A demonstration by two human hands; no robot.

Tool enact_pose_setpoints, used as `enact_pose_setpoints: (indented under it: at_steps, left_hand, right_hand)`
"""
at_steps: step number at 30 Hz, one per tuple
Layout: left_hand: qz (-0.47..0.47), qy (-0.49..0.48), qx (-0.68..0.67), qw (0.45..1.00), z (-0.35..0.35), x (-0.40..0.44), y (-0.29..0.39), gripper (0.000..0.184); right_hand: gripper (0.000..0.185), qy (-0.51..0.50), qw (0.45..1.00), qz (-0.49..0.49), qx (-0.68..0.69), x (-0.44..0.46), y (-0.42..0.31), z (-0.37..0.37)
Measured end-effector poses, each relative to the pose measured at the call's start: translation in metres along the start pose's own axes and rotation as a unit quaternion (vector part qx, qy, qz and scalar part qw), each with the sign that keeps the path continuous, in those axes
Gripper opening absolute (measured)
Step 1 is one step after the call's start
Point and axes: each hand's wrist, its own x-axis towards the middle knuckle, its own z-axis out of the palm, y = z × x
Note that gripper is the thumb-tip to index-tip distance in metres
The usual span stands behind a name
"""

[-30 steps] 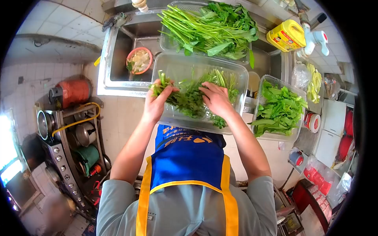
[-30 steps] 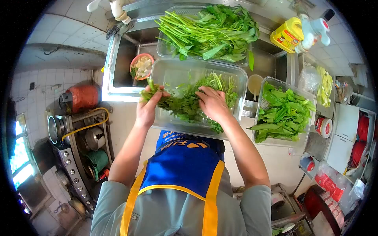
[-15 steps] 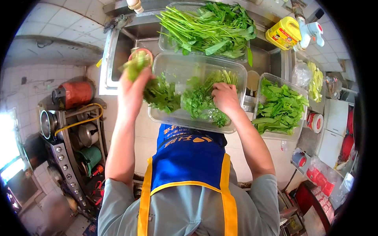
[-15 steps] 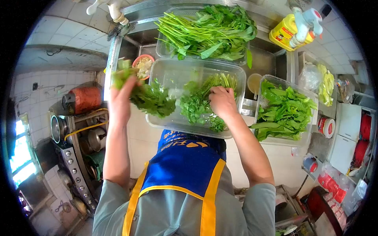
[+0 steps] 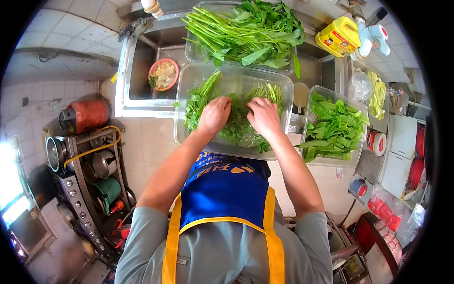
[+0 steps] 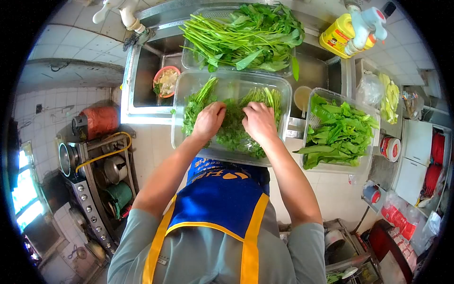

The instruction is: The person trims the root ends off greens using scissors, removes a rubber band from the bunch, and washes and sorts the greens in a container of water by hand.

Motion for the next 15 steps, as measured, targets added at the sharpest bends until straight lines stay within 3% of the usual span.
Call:
enact_pose_setpoints:
  at_steps: [9, 13, 15]
  left_hand:
    - [0.074, -0.041, 0.094, 0.992, 0.009, 0.011, -0.017, 0.024]
    - [-0.042, -0.085, 0.044, 0.995, -0.001, 0.011, -0.017, 0.019]
    - [-0.086, -0.094, 0.012, 0.992, -0.012, 0.011, -0.012, 0.017]
  right_hand:
    - [0.018, 0.011, 1.0, 0.026, -0.002, -0.012, 0.01, -0.005]
    - [0.013, 0.027, 0.997, 0.075, -0.021, -0.015, 0.015, -0.011]
    - [0.019, 0.034, 0.996, 0.081, -0.023, -0.017, 0.013, -0.014]
